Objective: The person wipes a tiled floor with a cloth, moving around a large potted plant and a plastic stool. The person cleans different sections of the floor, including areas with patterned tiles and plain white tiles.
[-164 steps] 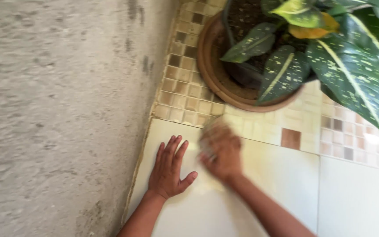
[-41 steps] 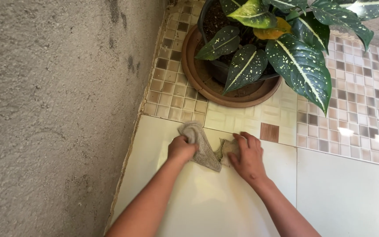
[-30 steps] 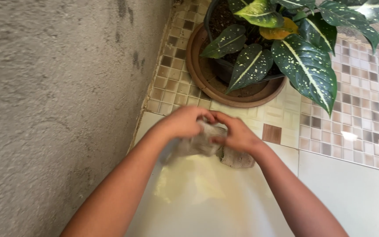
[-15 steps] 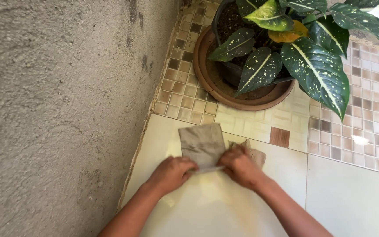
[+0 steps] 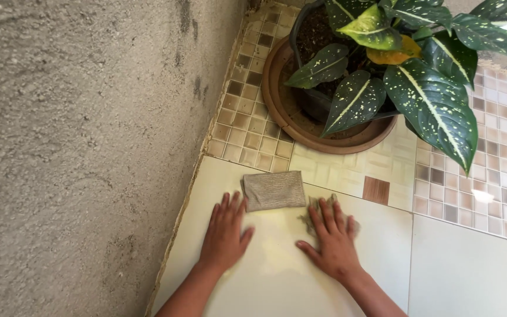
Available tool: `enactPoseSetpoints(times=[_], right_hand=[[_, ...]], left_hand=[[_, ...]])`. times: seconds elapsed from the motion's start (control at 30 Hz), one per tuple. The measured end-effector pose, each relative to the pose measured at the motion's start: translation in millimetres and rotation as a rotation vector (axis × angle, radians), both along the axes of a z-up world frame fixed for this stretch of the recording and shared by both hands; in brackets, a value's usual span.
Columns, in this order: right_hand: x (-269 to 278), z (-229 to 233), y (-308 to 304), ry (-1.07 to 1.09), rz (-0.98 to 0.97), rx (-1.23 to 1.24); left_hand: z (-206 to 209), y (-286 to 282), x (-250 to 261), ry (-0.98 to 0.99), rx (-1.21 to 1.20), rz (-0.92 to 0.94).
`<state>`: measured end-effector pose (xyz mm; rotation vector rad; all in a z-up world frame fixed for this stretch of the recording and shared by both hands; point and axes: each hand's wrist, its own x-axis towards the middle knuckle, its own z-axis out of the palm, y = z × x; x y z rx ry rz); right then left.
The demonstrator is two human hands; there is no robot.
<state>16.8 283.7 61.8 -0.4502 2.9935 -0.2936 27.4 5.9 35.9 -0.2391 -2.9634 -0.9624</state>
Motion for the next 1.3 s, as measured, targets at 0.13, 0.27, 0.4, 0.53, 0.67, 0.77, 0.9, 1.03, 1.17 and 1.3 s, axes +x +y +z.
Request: enactPoseSetpoints(times=[0.13, 0.27, 0.4, 0.53, 0.67, 0.77, 0.9, 1.03, 1.17, 1.3], right_hand=[[1.3, -24.5, 28.5, -0.008, -0.042, -0.089], [-33.3, -28.3, 23.2, 0.111, -0.213, -0.608], [-71.0, -22.2, -44.7, 0.216, 0.388, -0.678], [-66.0, -7.2, -107.2, -0.099, 0.362, 0.013], [-60.0, 8.3, -114.4, -0.276, 0.21, 0.042], [-61.0, 0.8, -101.8, 0.02, 0.325, 0.171], [-45.6, -28.8, -79.8, 0.002, 0.394, 0.074], [3.6, -42.9, -34.4, 0.062, 0.371, 0.1], [-28.9, -28.7, 26.7, -0.196, -0.12, 0.361], [-89.6, -11.7, 36.3, 0.308, -0.095, 0.113]], left_hand=[[-10.9, -5.1, 13.5, -0.039, -0.147, -0.109], [-13.7, -8.7, 11.3, -0.032, -0.199, -0.132], [-15.6, -5.5, 14.9, -0.016, -0.175, -0.103], [-13.0, -3.6, 15.7, -0.03, -0.109, -0.06], [-1.0, -6.0, 10.7, -0.018, -0.067, -0.057], [6.4, -8.8, 2.8, -0.028, -0.054, -0.023], [8.4, -15.1, -18.2, -0.141, -0.07, -0.043], [3.2, -25.1, -38.5, 0.126, -0.055, -0.143], [-3.6, -26.4, -52.4, 0.166, -0.174, -0.264], [-14.1, -24.6, -55.8, 0.076, -0.249, -0.277]])
